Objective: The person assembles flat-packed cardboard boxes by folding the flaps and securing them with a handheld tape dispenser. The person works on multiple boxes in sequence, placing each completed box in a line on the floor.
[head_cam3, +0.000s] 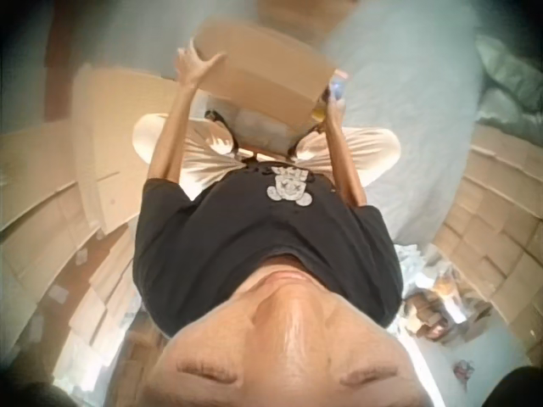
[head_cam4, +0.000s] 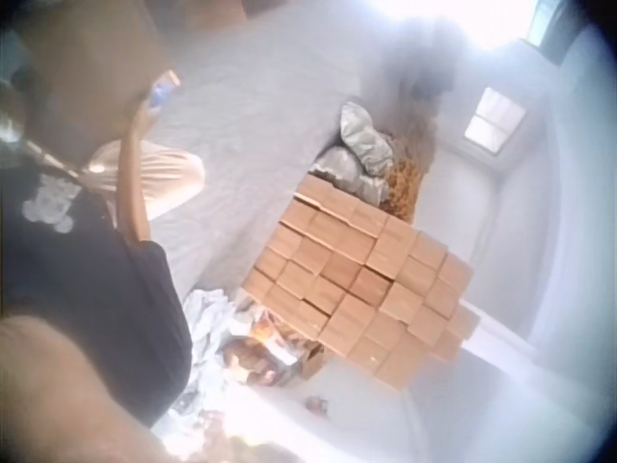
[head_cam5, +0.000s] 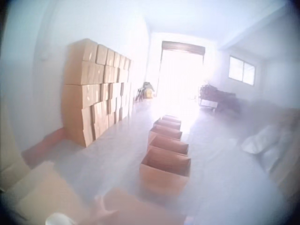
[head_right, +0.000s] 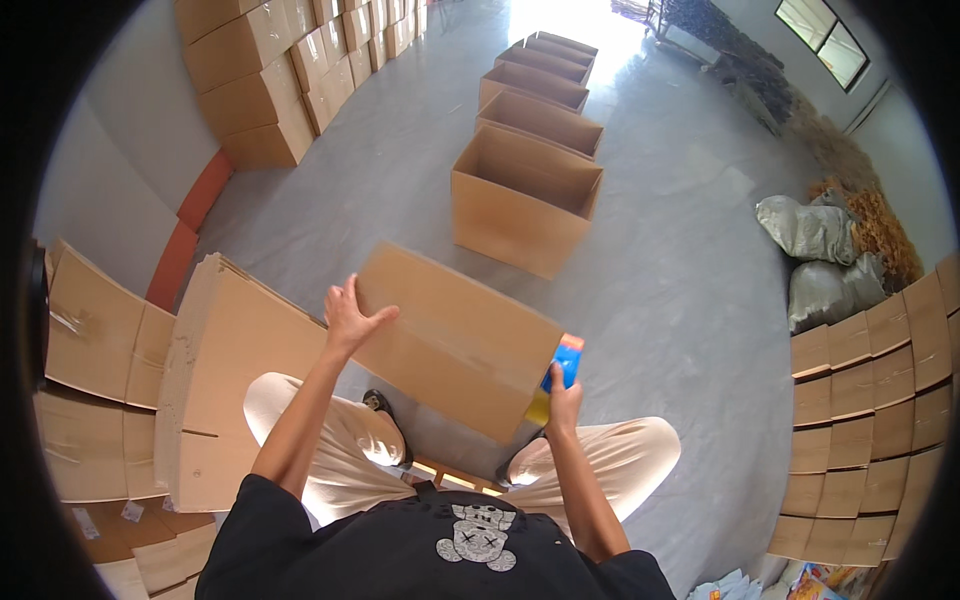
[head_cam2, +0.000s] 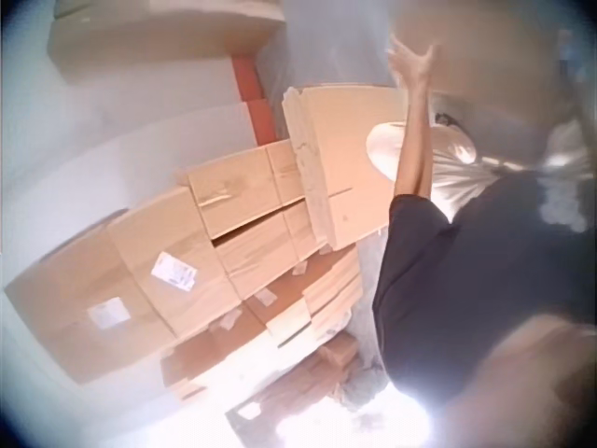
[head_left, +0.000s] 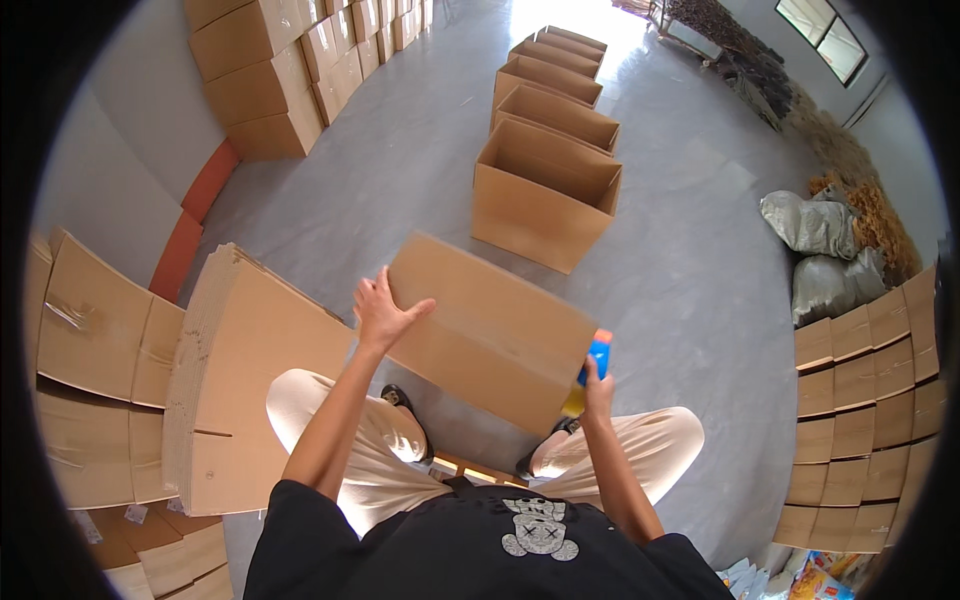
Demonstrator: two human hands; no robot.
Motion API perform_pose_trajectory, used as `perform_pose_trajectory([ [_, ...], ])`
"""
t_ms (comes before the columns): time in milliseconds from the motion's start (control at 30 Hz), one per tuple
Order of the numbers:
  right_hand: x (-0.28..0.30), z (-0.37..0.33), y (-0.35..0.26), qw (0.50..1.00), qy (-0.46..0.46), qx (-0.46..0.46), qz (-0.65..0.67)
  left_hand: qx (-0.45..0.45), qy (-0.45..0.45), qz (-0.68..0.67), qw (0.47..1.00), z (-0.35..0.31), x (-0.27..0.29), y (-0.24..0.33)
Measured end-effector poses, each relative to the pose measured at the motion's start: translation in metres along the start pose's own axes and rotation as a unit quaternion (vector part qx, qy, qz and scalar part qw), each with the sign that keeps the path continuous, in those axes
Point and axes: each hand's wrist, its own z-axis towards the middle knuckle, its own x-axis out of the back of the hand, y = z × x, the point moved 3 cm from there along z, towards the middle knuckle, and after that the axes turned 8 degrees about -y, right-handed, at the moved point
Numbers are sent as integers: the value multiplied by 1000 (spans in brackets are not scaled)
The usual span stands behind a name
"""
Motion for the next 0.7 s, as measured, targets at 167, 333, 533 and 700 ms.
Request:
perform_pose_trajectory([
  [167, -4, -27, -106, 939, 87, 317, -96, -221, 191, -248, 924, -27, 43, 42],
  [333, 3, -11, -132, 938, 110, 301, -133, -264, 232, -290, 890, -28, 13, 45],
  [533, -1, -16, -105, 953, 73, 289, -52, -241, -142, -313, 908, -2, -60, 45],
  [700, -17, -26, -84, 964, 7, 258, -62, -223, -271, -273, 896, 2, -67, 38],
])
